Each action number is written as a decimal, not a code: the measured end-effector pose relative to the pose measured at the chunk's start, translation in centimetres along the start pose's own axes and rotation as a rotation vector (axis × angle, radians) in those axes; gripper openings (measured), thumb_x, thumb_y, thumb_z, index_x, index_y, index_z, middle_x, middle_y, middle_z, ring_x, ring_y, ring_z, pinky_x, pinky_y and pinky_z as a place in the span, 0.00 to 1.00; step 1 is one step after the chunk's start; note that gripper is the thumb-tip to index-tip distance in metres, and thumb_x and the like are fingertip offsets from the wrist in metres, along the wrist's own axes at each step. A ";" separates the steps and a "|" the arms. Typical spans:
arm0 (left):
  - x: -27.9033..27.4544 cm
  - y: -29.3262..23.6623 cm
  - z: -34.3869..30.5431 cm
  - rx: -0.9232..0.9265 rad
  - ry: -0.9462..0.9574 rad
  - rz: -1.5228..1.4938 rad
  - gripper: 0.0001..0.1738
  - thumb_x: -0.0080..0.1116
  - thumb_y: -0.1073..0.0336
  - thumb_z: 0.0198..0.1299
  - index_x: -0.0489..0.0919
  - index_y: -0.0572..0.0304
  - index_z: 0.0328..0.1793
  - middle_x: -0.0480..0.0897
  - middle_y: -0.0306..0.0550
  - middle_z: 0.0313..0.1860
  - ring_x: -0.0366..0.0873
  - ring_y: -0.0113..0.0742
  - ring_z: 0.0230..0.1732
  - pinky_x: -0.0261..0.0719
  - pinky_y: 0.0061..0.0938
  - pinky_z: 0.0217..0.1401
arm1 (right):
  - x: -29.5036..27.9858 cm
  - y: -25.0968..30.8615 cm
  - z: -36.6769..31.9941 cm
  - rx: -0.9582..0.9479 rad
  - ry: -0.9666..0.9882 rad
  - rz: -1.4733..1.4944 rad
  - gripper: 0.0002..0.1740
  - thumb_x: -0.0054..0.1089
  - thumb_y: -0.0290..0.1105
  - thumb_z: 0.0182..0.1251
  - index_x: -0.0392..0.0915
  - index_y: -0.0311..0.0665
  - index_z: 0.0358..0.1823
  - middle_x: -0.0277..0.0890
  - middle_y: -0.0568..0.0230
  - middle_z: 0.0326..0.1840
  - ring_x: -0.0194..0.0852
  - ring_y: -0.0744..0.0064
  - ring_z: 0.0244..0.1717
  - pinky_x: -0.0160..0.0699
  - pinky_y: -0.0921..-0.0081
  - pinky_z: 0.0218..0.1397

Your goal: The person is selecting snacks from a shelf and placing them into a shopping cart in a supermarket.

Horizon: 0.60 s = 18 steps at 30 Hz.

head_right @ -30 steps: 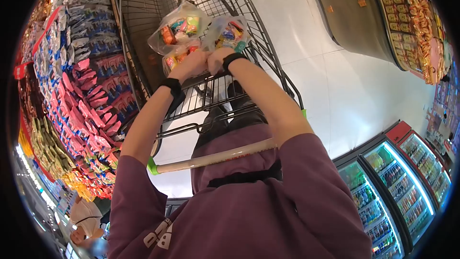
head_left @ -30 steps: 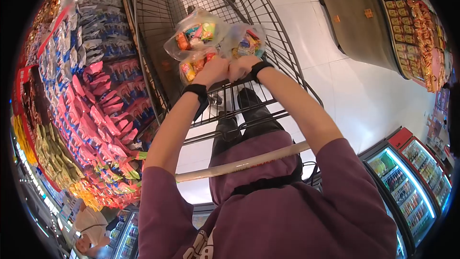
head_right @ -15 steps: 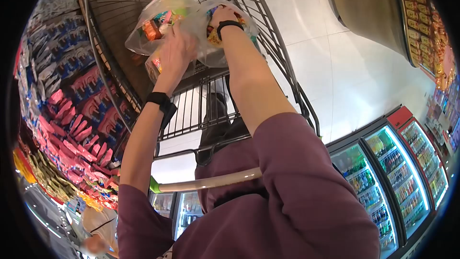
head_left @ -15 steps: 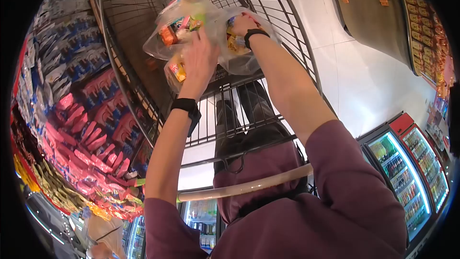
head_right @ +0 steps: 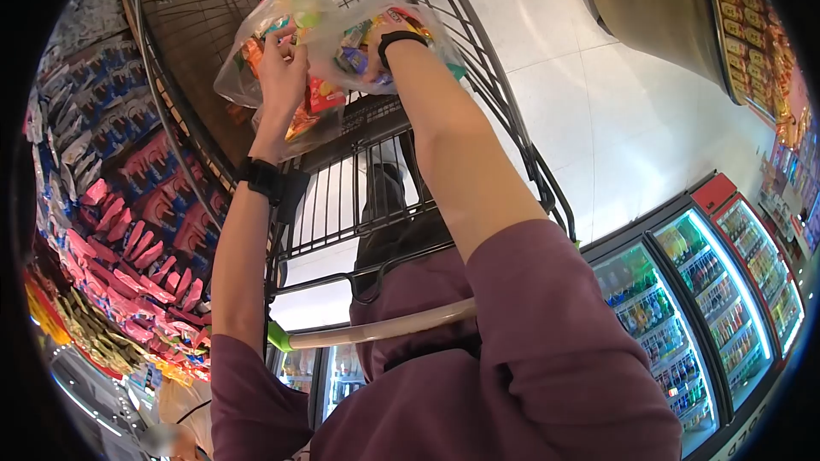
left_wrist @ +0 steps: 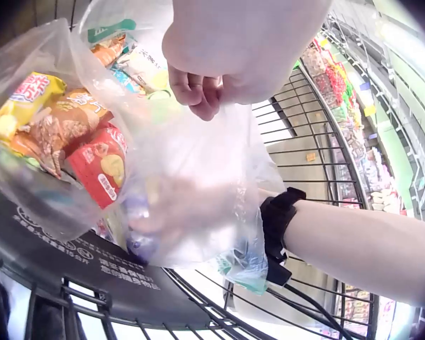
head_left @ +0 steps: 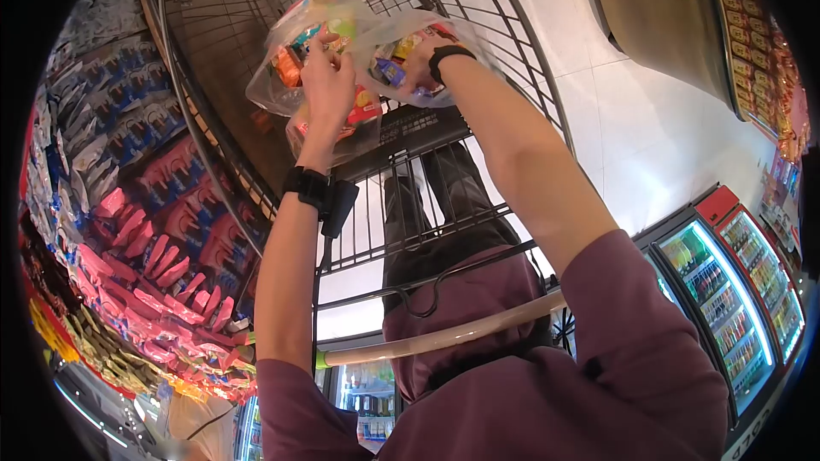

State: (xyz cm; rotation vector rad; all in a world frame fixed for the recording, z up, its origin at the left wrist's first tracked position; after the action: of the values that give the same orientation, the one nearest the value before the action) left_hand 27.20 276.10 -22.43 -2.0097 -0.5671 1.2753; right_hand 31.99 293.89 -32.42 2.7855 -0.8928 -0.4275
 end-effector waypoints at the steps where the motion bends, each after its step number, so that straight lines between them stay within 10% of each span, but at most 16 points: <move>1: -0.2 0.5 0.1 -0.004 0.001 -0.006 0.18 0.55 0.70 0.61 0.73 0.68 0.57 0.81 0.51 0.24 0.81 0.43 0.28 0.76 0.37 0.37 | -0.1 0.2 -0.6 0.034 -0.038 0.074 0.33 0.72 0.58 0.49 0.86 0.42 0.50 0.84 0.54 0.52 0.82 0.59 0.55 0.78 0.66 0.59; 7: -1.0 1.9 0.1 -0.014 0.032 -0.038 0.15 0.54 0.68 0.66 0.75 0.69 0.56 0.78 0.38 0.22 0.74 0.22 0.18 0.73 0.22 0.23 | -1.0 -1.6 2.3 -0.045 -0.660 0.212 0.18 0.52 0.33 0.66 0.83 0.39 0.53 0.83 0.53 0.55 0.82 0.54 0.56 0.79 0.58 0.59; 14: -1.0 0.4 0.1 -0.065 0.084 -0.102 0.15 0.55 0.67 0.67 0.76 0.69 0.56 0.79 0.39 0.22 0.74 0.22 0.18 0.71 0.21 0.22 | 0.7 -0.2 6.7 -0.086 -0.604 -0.210 0.23 0.57 0.35 0.61 0.80 0.37 0.58 0.79 0.52 0.60 0.78 0.52 0.61 0.75 0.51 0.61; 18: -1.1 -0.5 0.2 -0.079 0.118 -0.104 0.15 0.55 0.67 0.68 0.76 0.68 0.56 0.80 0.39 0.22 0.74 0.22 0.18 0.70 0.21 0.22 | 2.3 -1.1 10.0 0.073 -0.765 0.093 0.39 0.59 0.49 0.59 0.68 0.39 0.70 0.69 0.45 0.69 0.72 0.43 0.65 0.71 0.47 0.65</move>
State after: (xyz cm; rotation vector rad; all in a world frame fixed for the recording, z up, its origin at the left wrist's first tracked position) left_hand 26.58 275.80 -21.45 -2.0760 -0.6655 1.0801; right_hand 31.13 292.58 -42.65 2.6174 -1.1736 -1.5234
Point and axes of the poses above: each hand's wrist, its own z-axis towards the middle knuckle, its own x-axis out of the palm, y = z × x, the point moved 1 cm from there along z, towards the middle knuckle
